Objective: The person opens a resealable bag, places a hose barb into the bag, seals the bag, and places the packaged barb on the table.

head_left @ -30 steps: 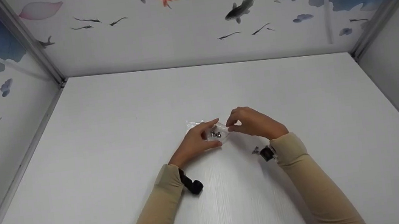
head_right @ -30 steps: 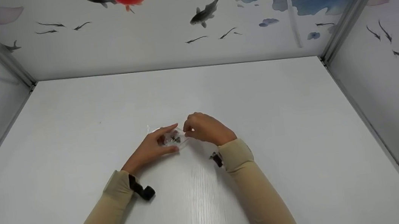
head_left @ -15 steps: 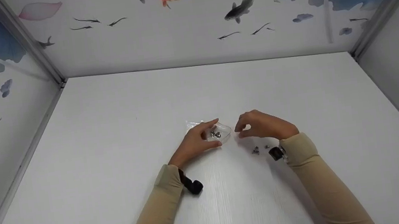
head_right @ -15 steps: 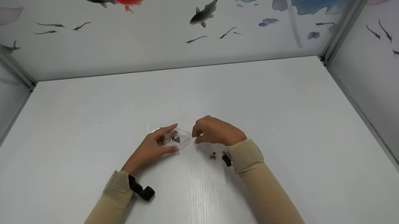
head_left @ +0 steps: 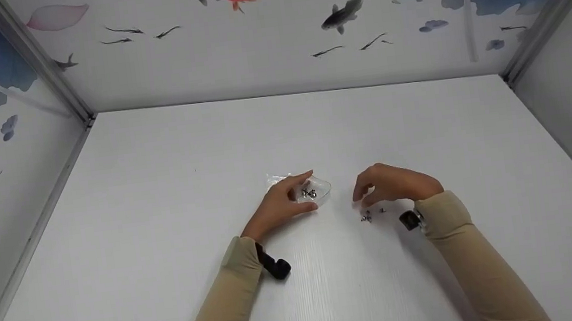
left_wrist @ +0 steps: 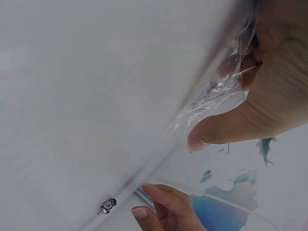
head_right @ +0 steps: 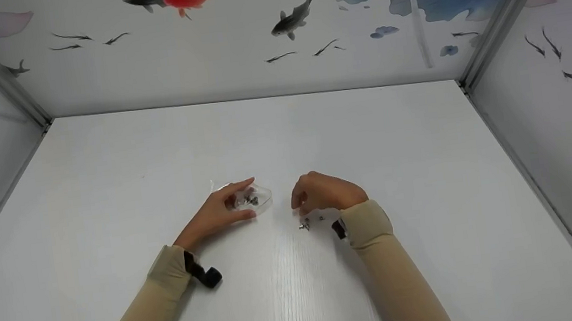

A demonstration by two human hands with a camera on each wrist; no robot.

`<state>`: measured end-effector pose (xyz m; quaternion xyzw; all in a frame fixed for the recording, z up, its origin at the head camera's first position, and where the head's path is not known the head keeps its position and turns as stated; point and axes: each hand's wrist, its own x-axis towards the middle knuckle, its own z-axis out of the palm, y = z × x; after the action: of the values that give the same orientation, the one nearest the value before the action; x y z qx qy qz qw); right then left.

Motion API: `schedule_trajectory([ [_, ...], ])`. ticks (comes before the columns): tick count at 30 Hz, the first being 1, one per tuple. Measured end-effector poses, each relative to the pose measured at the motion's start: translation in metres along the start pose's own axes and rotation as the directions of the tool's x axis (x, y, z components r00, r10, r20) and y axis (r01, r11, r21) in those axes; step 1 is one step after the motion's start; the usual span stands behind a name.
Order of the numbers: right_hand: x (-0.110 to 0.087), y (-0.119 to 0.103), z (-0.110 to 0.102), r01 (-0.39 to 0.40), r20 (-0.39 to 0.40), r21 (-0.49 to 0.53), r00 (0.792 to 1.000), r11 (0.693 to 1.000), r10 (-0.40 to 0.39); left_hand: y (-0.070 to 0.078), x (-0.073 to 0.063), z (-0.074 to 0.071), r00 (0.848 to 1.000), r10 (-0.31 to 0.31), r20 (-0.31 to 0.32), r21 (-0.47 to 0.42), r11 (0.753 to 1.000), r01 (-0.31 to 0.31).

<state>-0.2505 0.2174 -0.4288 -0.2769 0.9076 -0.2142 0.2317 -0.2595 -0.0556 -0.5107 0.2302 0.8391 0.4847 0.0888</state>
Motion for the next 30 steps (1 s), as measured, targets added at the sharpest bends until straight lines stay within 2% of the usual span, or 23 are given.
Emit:
schedule_trajectory([
  [11,-0.005,0.009,0.003,-0.051,0.055,0.051,0.997,0.997,0.048,0.001,0.000,0.000,1.000,0.004,-0.001,0.003,1.000,-0.004],
  [19,-0.004,0.012,0.008,-0.014,0.047,0.030,0.999,0.999,0.013,0.000,-0.001,0.000,1.000,0.002,0.003,0.011,1.000,-0.002],
  [26,-0.002,0.011,0.010,-0.029,0.048,0.101,0.999,0.994,0.024,0.000,0.000,0.000,1.000,0.024,0.004,0.029,0.999,-0.024],
  [30,-0.001,0.010,0.009,-0.019,0.046,0.099,0.999,0.995,0.014,0.001,0.000,0.000,1.000,0.021,-0.001,0.028,0.999,-0.021],
])
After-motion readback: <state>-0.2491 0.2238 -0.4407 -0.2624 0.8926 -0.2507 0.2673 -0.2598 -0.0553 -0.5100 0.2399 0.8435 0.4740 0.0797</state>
